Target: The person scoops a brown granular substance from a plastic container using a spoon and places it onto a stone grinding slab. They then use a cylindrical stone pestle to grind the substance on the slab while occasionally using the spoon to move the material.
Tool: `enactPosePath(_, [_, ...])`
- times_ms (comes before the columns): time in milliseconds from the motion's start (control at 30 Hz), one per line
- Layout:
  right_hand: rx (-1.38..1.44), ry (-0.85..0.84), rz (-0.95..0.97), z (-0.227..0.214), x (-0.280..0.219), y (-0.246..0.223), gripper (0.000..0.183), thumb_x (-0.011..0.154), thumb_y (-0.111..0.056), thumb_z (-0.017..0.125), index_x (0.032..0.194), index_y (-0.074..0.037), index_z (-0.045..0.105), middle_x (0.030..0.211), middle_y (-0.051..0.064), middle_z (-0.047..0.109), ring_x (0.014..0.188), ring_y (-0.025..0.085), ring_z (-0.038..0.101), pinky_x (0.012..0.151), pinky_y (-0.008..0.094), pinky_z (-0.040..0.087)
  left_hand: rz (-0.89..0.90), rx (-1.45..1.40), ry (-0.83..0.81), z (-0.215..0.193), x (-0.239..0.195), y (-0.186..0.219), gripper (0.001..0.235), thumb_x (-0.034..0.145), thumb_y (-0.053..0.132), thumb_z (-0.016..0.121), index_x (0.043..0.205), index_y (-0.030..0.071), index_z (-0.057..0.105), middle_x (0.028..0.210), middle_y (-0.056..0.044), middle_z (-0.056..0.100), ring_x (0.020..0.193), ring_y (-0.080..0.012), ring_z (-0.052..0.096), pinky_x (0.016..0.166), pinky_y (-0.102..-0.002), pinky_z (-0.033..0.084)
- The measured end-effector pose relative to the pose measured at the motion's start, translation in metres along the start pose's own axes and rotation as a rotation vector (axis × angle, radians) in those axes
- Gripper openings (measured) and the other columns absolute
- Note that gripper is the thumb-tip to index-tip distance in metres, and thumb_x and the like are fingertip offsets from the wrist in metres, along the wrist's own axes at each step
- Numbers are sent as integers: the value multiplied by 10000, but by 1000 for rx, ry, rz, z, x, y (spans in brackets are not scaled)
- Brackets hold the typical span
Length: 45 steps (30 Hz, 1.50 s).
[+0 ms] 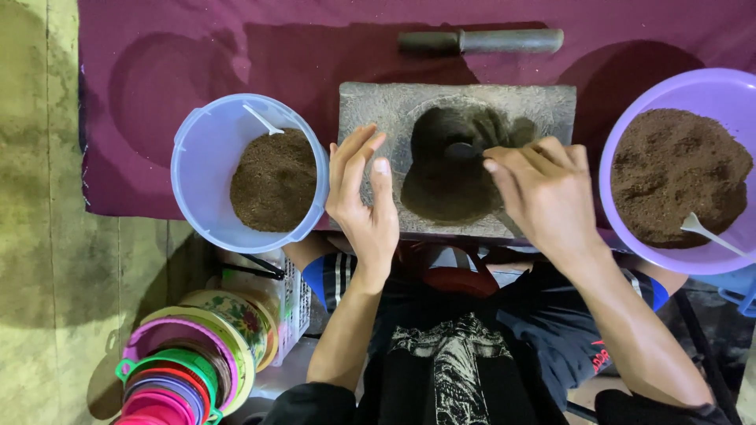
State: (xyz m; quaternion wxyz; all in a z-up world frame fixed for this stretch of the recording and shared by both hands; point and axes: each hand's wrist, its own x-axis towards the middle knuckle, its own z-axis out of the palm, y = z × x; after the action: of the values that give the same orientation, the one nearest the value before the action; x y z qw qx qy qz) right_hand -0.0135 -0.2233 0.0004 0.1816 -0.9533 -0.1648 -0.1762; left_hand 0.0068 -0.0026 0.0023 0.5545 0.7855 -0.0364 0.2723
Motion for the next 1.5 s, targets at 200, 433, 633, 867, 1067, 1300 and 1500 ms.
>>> enactPosePath(200, [-77, 40, 63, 6, -9, 12, 195, 1025, -276, 793, 1159, -137, 764, 930, 34, 597, 912, 243, 565, 773, 368, 402, 7, 32, 23, 3, -1, -1, 214, 1094, 220, 580, 1219, 112, 716, 1254, -90, 686, 1246, -349, 654, 1197, -577, 350])
enactPosePath(433, [250, 139, 180, -31, -25, 17, 320, 1080, -121, 729, 1361, 11, 653, 1162, 180, 566, 1034, 376, 591, 838, 463, 484, -3, 68, -23, 2, 0, 1, 208, 1103, 170, 544, 1174, 112, 731, 1153, -75, 720, 1180, -332, 685, 1185, -586, 348])
enactPosePath(633, [517, 232, 351, -35, -27, 16, 357, 1160, -202, 533, 1446, 13, 528, 1407, 213, 481, 1310, 375, 483, 1051, 502, 428, 37, 221, -132, 9, -4, -3, 95, 1028, 183, 661, 1038, 157, 751, 1130, -5, 729, 1173, -260, 685, 1230, -620, 283])
enactPosePath(867, [553, 72, 446, -6, -21, 5, 555, 1165, -243, 380, 1618, 51, 253, 1644, 340, 231, 1527, 502, 215, 1232, 628, 169, 169, 393, -395, -11, 8, 7, 458, 1023, 299, 707, 1426, 105, 608, 1564, -241, 426, 1454, -528, 398, 1163, -720, 312])
enactPosePath(1067, [533, 22, 486, -13, -14, 2, 616, 1145, -297, 437, 1611, 56, 241, 1619, 367, 256, 1488, 547, 275, 1206, 658, 218, 139, 613, -537, -14, 19, -18, 492, 1026, 297, 671, 1451, 63, 583, 1551, -271, 433, 1472, -478, 370, 1190, -646, 297])
enactPosePath(1300, [542, 85, 488, -6, -17, 5, 522, 1164, -223, 381, 1609, 37, 303, 1606, 309, 336, 1502, 477, 301, 1223, 586, 228, 203, 614, -498, -12, 12, -31, 456, 1032, 391, 652, 1409, 137, 623, 1458, -152, 566, 1420, -377, 495, 1180, -618, 333])
enactPosePath(1500, [555, 107, 487, -6, -16, 4, 487, 1160, -164, 389, 1604, 29, 333, 1583, 301, 382, 1492, 459, 330, 1221, 572, 243, 162, 573, -455, -14, 14, -29, 414, 1033, 381, 649, 1376, 149, 647, 1396, -123, 616, 1381, -350, 544, 1172, -574, 372])
